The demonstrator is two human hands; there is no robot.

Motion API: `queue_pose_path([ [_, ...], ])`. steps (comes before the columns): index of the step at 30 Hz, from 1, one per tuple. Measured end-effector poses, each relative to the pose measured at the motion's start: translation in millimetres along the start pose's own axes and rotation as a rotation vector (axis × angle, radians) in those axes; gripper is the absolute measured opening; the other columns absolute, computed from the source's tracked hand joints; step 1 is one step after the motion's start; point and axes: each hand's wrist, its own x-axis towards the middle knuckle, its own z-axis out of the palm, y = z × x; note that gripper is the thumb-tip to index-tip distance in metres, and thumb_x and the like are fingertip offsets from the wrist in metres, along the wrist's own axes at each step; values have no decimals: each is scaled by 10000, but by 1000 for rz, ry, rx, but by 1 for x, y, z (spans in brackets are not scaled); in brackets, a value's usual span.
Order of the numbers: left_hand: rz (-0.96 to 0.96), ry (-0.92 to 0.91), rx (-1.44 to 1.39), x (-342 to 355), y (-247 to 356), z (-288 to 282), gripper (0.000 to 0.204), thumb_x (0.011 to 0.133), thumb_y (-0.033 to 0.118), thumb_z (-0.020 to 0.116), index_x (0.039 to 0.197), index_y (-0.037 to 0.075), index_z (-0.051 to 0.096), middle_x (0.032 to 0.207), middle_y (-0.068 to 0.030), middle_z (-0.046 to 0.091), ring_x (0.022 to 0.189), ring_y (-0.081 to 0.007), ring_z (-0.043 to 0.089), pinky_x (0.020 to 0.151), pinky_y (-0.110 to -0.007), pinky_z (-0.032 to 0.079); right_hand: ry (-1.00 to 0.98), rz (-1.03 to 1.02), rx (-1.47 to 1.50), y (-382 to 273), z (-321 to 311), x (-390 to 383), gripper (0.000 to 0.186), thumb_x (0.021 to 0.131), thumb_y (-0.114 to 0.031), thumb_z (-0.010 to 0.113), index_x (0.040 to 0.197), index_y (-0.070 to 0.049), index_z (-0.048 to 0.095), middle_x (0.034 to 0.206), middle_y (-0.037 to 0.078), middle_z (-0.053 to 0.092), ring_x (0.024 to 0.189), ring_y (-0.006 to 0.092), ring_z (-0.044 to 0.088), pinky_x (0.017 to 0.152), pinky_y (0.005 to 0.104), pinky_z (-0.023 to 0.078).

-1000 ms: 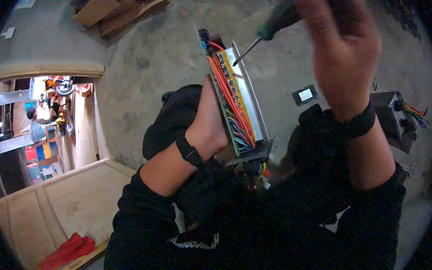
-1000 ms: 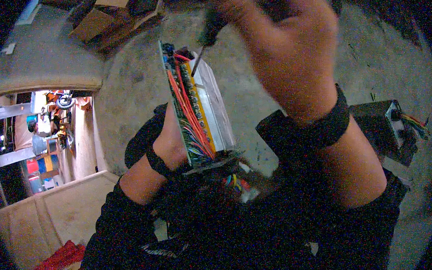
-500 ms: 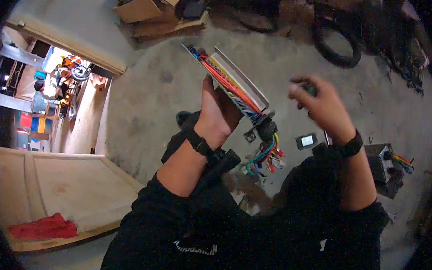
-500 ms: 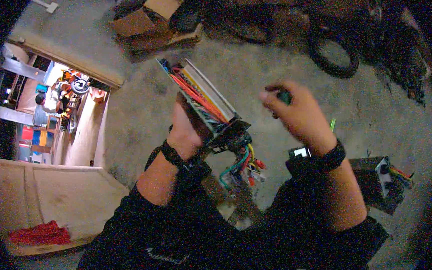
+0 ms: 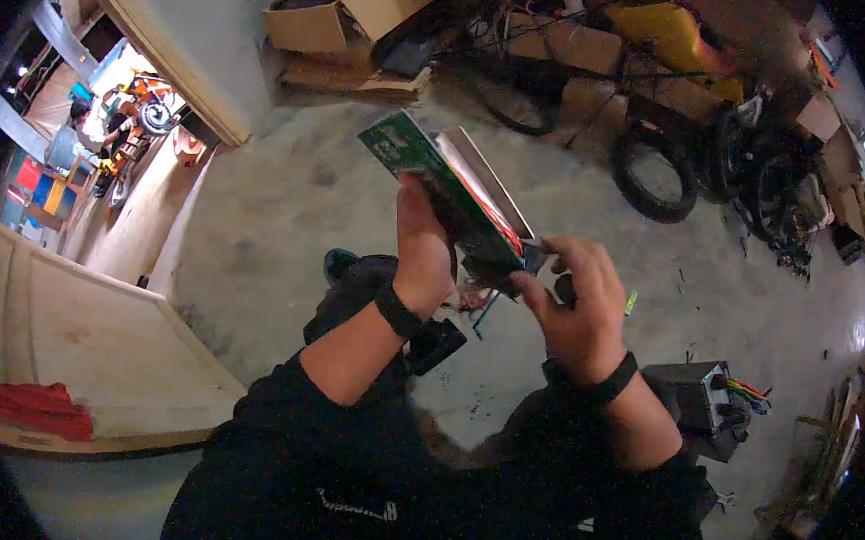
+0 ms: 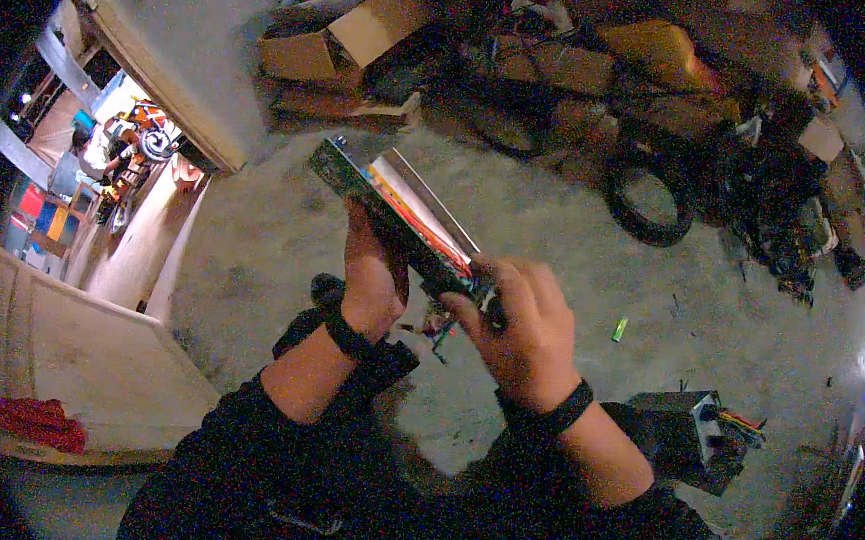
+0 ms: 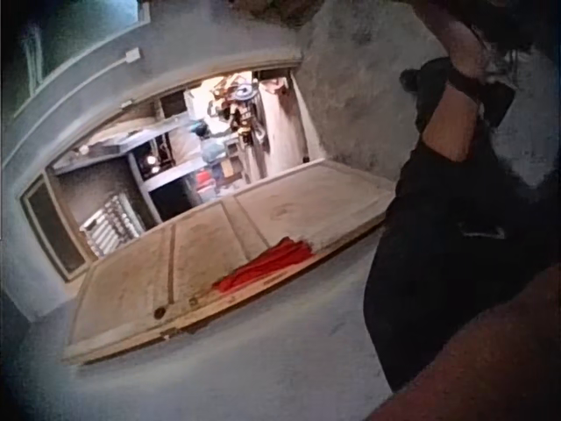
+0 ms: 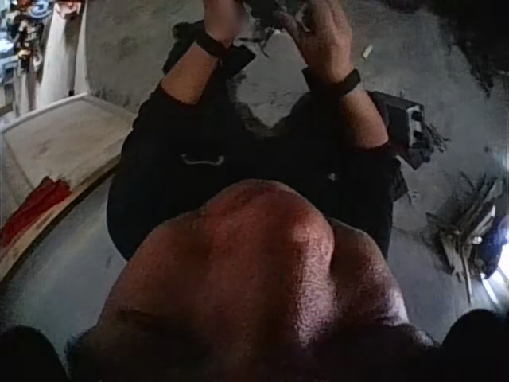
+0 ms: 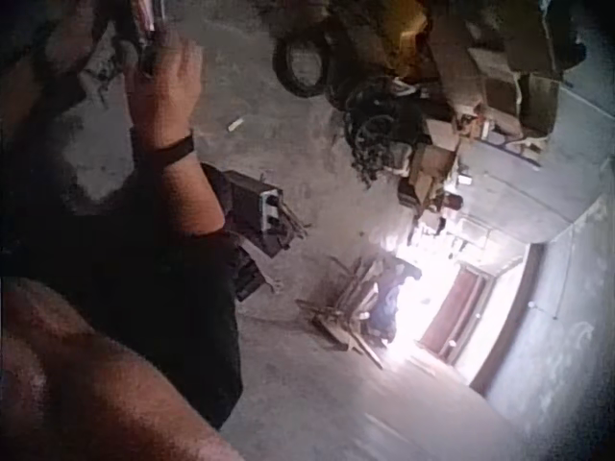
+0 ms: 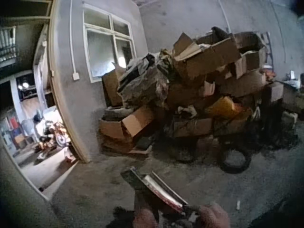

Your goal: Repairing and inspecting an electronic controller with multiple wires and a circuit board using a screwdriver.

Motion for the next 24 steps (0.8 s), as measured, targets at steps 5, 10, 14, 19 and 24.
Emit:
queue_pose_path([
  [5, -39, -186, 200, -3, -30, -3, 518, 990, 507, 408, 1276, 78, 449, 1297, -106, 527, 1205, -221, 508, 1007, -392, 438, 79, 60, 48, -7, 9, 6, 423, 738, -175, 788, 1102, -57, 608, 944, 159, 635, 818, 371, 611, 710, 408, 510],
  [10, -1, -208, 122, -29, -58, 23, 559, 1017, 476, 339, 1353, 32, 390, 1313, -126, 519, 1162, -239, 538, 987, -394, 442, -24, 198, -96, 12, -5, 7, 210, 795, -131, 700, 944, -39, 584, 890, 195, 617, 818, 407, 591, 662, 451, 472],
  [14, 204, -170, 709, -34, -76, 16, 325, 1037, 299, 370, 1149, -3, 333, 1033, -123, 614, 941, -198, 630, 803, -326, 513, -12, 173, -207, 19, -11, 8, 207, 794, -147, 704, 856, -23, 550, 833, 199, 609, 766, 407, 588, 628, 459, 454],
  [19, -27, -207, 282, -31, -78, 32, 411, 1041, 382, 317, 1157, -10, 347, 1033, -122, 614, 959, -206, 632, 836, -317, 509, 47, 477, 72, 29, -14, 15, 213, 793, -154, 721, 863, 10, 604, 754, 213, 631, 687, 380, 615, 619, 401, 474],
  [24, -140, -45, 425, -27, -63, 46, 584, 1029, 489, 255, 1102, -25, 522, 1007, -105, 613, 944, -199, 619, 843, -354, 500, 80, 548, 1, 51, -11, 24, 233, 789, -167, 736, 894, 11, 628, 761, 203, 649, 689, 340, 638, 632, 381, 482],
])
